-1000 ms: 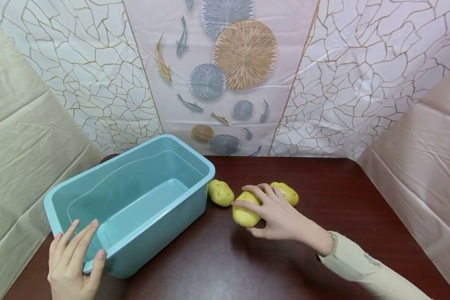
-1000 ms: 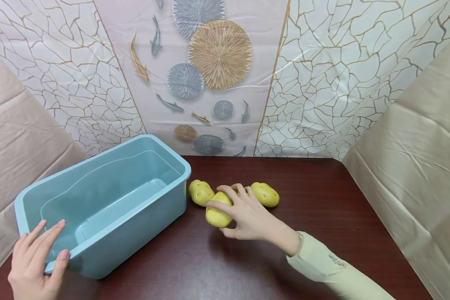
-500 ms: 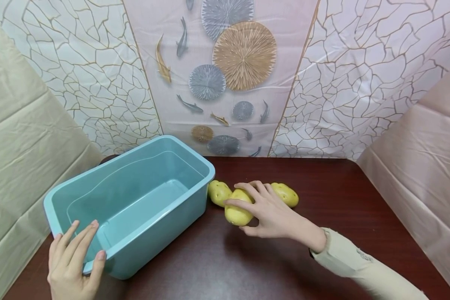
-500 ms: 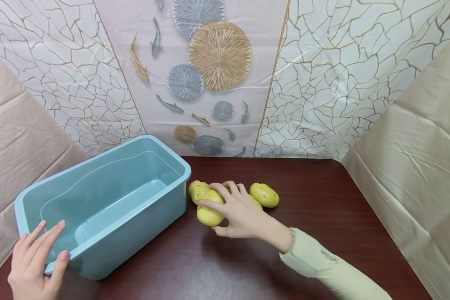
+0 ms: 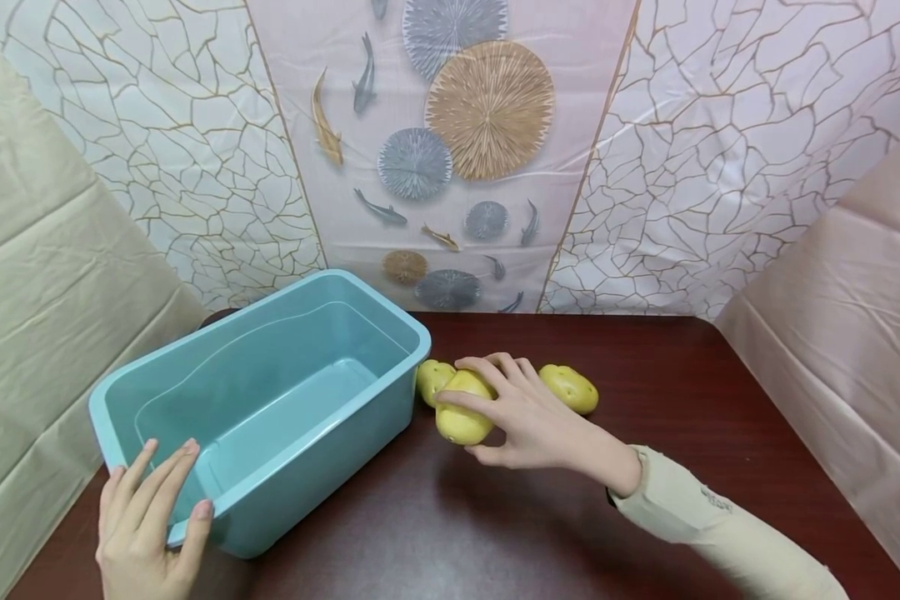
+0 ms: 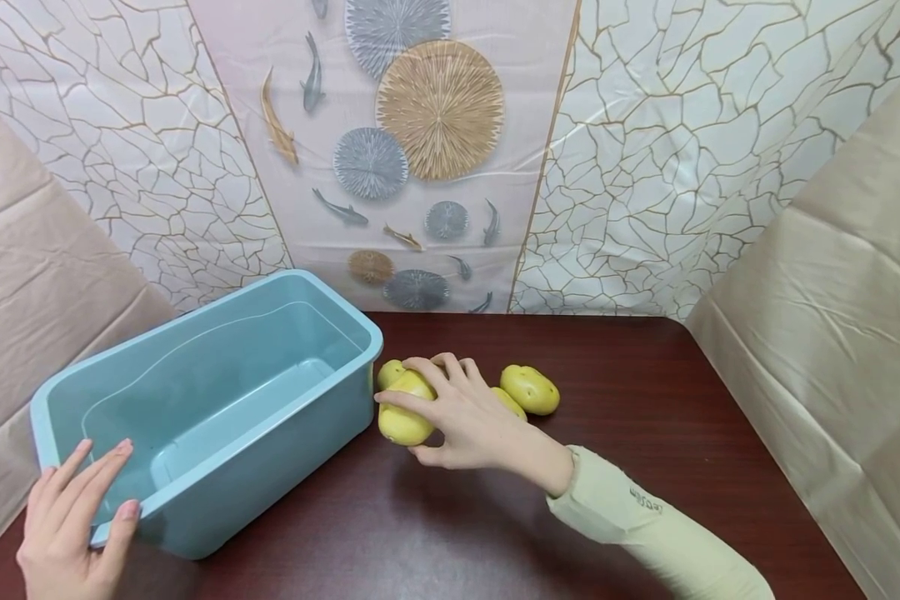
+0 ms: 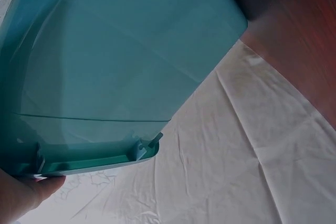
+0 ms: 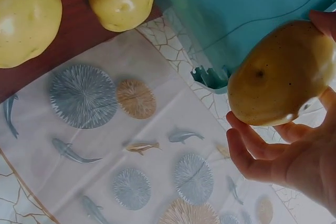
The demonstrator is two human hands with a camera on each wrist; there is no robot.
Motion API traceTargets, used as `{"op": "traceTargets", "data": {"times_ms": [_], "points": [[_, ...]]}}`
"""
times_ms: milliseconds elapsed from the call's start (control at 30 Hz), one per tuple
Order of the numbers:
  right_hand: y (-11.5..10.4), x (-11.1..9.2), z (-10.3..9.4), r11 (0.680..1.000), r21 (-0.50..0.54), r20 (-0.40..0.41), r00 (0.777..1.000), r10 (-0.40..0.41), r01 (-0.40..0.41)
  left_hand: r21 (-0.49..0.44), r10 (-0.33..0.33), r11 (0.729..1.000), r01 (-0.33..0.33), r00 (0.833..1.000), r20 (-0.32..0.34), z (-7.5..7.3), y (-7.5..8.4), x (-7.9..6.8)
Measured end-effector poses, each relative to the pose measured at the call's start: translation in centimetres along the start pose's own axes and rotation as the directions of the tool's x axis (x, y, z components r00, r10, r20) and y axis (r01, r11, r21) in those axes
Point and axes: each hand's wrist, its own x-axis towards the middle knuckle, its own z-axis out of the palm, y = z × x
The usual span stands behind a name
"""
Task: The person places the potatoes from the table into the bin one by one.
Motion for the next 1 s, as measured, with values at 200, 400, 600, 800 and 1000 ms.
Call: {"op": "traceTargets", "data": {"times_ms": [200,400,600,800,1000], "points": [[0.2,0.5,-0.1,1.000,0.000,0.001,1.000,-0.011,0.011,-0.008,-0.003,1.000,0.003,1.000,0.026,-0.1,0.1,0.1],[0.2,1.0,-0.1,1.000,0.015,-0.015,1.000,-0.020,0.020,0.002,0.008,1.000,-0.008,0.998,0.058,-0.3,-0.1,0.1],[0.1,1.8,-0.1,0.999,0.025,-0.020,1.000,-0.024,0.024,0.021,-0.009,1.000,0.007,0.996,0.094,-0.5,-0.3,0.0],[0.1,2.8,-0.2,0.998,0.046,-0.035,0.999,-0.038,0.040,0.032,-0.012,0.999,0.009,0.994,0.111,-0.5,-0.5,-0.2],[0.2,3.6,-0.2,0.997,0.058,-0.050,0.998,-0.046,0.048,0.043,-0.019,0.999,0.014,0.993,0.116,-0.6,-0.4,-0.2]]}}
